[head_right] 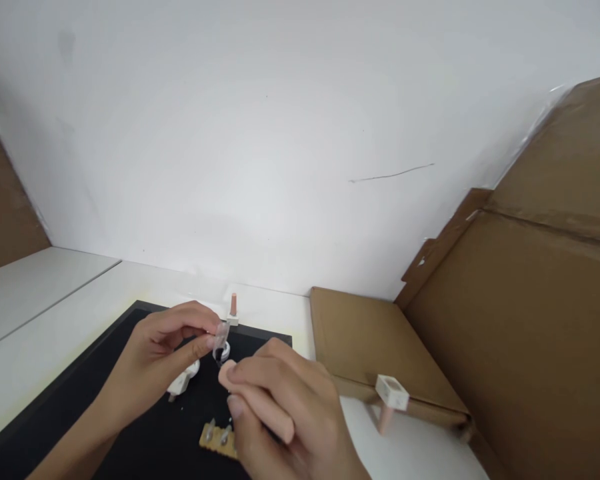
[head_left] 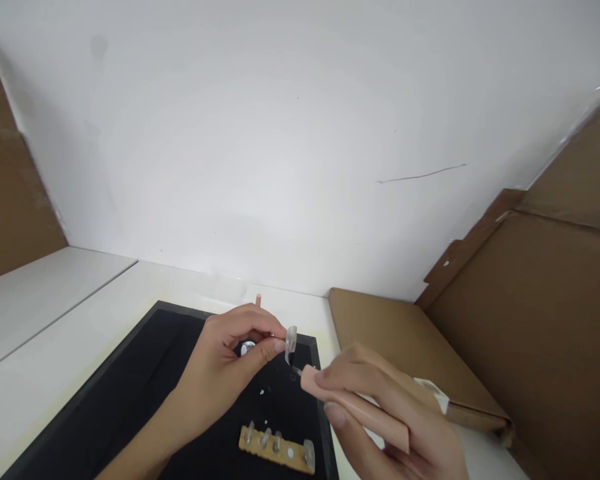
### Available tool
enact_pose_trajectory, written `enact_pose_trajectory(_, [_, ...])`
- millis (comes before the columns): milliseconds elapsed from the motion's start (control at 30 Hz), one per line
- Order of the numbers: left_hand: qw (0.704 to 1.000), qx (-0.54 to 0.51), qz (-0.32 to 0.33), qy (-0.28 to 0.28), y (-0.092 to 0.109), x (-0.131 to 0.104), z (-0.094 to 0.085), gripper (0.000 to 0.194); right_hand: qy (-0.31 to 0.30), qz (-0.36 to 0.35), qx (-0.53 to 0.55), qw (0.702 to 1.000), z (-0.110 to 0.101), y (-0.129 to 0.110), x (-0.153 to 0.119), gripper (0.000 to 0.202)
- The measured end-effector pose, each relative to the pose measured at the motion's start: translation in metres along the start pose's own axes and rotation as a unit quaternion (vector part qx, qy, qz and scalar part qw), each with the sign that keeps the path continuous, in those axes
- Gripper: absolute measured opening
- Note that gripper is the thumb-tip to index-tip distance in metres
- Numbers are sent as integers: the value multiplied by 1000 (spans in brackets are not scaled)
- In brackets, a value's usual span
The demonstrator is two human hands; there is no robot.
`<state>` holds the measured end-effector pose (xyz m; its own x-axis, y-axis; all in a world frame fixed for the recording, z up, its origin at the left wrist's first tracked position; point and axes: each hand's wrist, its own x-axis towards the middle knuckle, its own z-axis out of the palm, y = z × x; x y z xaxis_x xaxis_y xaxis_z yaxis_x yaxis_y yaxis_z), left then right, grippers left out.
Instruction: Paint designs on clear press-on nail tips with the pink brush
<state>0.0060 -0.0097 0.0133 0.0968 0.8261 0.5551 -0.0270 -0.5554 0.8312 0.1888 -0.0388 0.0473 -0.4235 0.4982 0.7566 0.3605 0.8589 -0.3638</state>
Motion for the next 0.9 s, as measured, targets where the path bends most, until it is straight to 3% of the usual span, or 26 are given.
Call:
enact_pose_trajectory(100, [1000,-7,-8,-3,-3,1,0,11,7,8,6,1000,0,0,-4,22])
enact_pose_trajectory(267, [1000,-18,-13,-4,-5,-1,-1,10,76,33,-4,997,5,3,-9,26])
enact_pose_trajectory(600, [999,-26,-27,5,-4,-1,2,9,-13,26,-2,1000,3,2,-5,25])
enact_pose_trajectory(767, [999,-24,-30,6,-2,1,2,9,-21,12,0,1000,2,-1,-4,24])
enact_pose_trajectory(900, [1000,-11,-16,5,-2,2,0,10,16,6,-5,1000,1,-2,-3,22])
